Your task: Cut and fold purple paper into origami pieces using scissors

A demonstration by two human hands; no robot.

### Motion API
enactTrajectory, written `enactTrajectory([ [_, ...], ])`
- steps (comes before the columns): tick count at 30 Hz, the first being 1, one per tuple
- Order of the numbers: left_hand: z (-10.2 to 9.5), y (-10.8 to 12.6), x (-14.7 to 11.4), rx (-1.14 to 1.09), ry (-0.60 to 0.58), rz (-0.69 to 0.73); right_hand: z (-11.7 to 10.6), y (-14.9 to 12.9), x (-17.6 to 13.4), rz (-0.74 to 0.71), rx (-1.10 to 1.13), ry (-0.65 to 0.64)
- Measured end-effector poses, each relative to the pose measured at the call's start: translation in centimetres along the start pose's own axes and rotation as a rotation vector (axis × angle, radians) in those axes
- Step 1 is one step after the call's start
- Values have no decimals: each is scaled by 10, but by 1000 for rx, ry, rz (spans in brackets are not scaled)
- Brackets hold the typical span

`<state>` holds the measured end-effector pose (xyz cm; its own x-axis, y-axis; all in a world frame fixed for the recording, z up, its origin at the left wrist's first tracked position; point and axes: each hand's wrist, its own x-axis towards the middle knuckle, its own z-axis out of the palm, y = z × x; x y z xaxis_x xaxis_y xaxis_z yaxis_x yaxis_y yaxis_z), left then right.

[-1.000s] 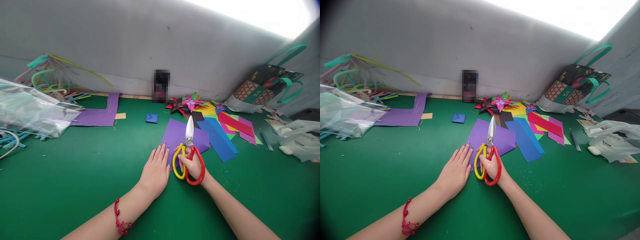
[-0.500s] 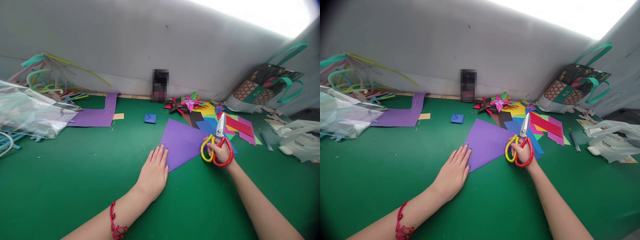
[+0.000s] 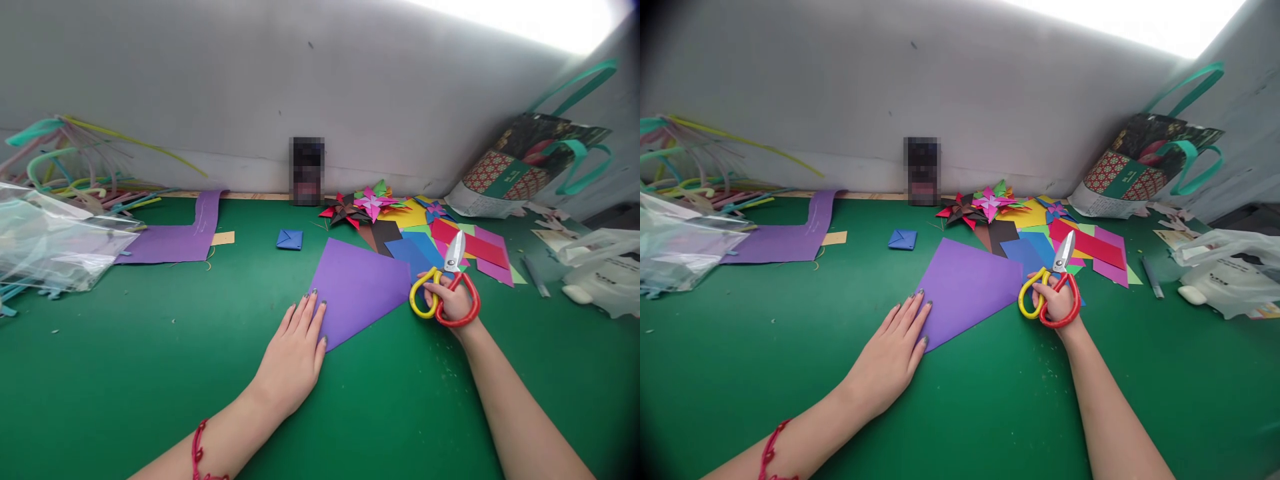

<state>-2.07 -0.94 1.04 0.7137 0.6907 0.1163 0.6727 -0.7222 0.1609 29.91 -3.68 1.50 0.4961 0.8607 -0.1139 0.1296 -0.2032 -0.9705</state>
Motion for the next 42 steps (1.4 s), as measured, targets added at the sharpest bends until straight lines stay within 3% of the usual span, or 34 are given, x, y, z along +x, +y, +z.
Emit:
enactTrajectory([
  [12,-13,1,1,-17,48,52,8,-11,-7,-33,-23,-11],
  [24,-16,4,-8,124,77,272,16,-21,-23,-26,152,-3],
  [30,-21,2,-6,194,142,182,29,-30,-29,12,132,-59],
  [32,-18,11,-8,169,175,225,38,-33,-31,6,132,-94],
  [37,-5,55,-12,32,123,307,65,-40,-31,-32,112,-209],
  [42,3,91,12,-94,68,306,85,-59,-28,-83,103,-276],
])
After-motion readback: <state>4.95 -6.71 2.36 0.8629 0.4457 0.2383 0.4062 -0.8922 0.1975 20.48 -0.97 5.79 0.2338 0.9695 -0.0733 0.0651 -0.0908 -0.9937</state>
